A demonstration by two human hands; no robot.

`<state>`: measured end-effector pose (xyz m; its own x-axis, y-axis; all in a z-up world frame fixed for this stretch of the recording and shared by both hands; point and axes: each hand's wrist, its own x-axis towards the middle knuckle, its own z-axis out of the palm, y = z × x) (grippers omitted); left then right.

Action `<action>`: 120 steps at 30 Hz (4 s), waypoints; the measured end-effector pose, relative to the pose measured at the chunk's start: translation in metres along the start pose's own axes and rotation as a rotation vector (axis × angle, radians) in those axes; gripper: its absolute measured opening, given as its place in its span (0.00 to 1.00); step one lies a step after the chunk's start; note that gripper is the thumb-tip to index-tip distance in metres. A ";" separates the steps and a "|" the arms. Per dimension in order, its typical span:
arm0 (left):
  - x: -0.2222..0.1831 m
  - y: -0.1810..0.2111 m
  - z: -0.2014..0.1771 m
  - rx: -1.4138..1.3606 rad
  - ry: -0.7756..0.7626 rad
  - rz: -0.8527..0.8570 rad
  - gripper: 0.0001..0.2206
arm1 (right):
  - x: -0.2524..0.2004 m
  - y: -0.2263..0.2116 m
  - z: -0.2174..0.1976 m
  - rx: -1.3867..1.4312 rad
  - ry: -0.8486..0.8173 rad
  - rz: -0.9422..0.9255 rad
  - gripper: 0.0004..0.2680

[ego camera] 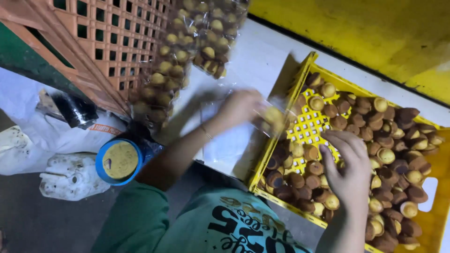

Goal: The person packs small round baked goods from a yellow crate into plastic bags by hand and then places the filled bags into a brown crate.

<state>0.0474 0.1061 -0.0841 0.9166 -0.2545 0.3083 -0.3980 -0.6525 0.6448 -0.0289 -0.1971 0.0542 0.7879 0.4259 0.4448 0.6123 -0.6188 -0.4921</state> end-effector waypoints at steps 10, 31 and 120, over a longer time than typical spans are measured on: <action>-0.022 -0.126 -0.023 0.962 0.254 -0.240 0.33 | -0.029 0.049 0.023 0.124 -0.228 0.421 0.06; -0.093 0.206 0.083 -0.368 0.183 -0.697 0.04 | -0.019 0.059 0.068 0.601 -0.216 0.113 0.02; 0.011 0.292 0.134 -0.304 -0.458 -0.137 0.34 | -0.156 0.272 -0.055 -0.261 -0.004 0.233 0.09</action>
<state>-0.0533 -0.1829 0.0140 0.8560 -0.5102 -0.0834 -0.2053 -0.4835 0.8509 0.0115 -0.4686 -0.1076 0.9052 0.2556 0.3396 0.3789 -0.8473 -0.3723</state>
